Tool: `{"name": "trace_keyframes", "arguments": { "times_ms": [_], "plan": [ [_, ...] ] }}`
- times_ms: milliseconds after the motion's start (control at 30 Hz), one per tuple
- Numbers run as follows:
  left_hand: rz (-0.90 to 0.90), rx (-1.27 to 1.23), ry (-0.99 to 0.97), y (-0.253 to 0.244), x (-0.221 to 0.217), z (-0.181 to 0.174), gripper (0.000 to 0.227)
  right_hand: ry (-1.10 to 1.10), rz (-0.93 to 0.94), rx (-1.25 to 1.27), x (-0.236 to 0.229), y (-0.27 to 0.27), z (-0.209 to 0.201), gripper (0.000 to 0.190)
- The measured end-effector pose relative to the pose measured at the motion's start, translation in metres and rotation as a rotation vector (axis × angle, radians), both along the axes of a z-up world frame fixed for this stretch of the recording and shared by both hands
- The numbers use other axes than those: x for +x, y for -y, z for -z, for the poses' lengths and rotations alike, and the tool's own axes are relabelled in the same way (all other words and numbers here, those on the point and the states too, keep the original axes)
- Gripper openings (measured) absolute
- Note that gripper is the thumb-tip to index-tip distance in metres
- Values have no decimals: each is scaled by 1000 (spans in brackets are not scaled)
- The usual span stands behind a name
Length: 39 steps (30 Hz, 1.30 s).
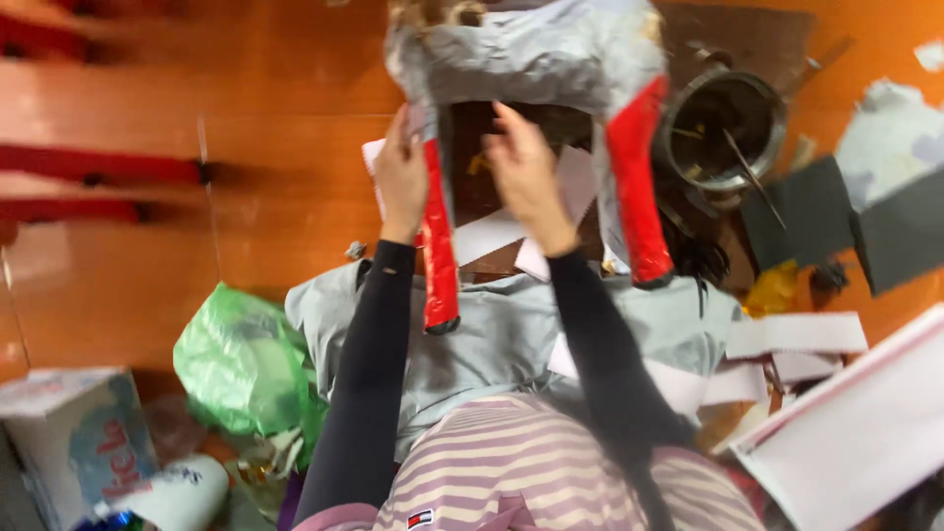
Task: Decorating and assembling paper-mache giraffe figures using colored paper and glue.
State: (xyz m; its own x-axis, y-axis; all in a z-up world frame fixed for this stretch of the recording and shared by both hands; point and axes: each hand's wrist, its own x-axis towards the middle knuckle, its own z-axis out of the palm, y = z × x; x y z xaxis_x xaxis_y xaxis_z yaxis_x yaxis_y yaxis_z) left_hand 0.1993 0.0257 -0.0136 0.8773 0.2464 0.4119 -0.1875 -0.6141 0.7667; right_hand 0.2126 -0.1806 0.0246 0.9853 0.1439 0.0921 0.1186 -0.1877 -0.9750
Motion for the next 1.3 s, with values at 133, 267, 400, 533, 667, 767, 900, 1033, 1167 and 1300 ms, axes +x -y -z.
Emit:
{"name": "trace_keyframes", "arguments": {
  "times_ms": [133,267,400,533,667,767,900,1033,1167,1300],
  "plan": [
    [-2,-71,-179,7,2,-27,36,269,347,-649,-9,146,-29,20],
    [-39,-28,-225,15,3,-35,32,183,508,-1265,-8,292,52,13],
    [-8,-40,-201,12,7,-16,29,38,573,-1405,-37,322,54,29],
    [28,-12,-156,20,6,-26,31,43,482,-1124,-91,289,25,40],
    [15,82,-138,26,8,-22,33,75,447,-790,-126,262,101,45],
    [-34,198,-101,27,11,-14,34,66,380,-138,-121,269,138,41],
    [-63,122,-203,22,14,-7,31,-578,341,318,-94,284,136,29],
    [37,-201,-203,19,6,-20,35,-680,318,241,-87,303,139,30],
    [170,-420,-28,-14,12,40,36,-477,427,102,-79,247,18,29],
    [91,-854,-259,-18,9,39,37,-259,158,68,-75,140,-33,24]
  ]
}}
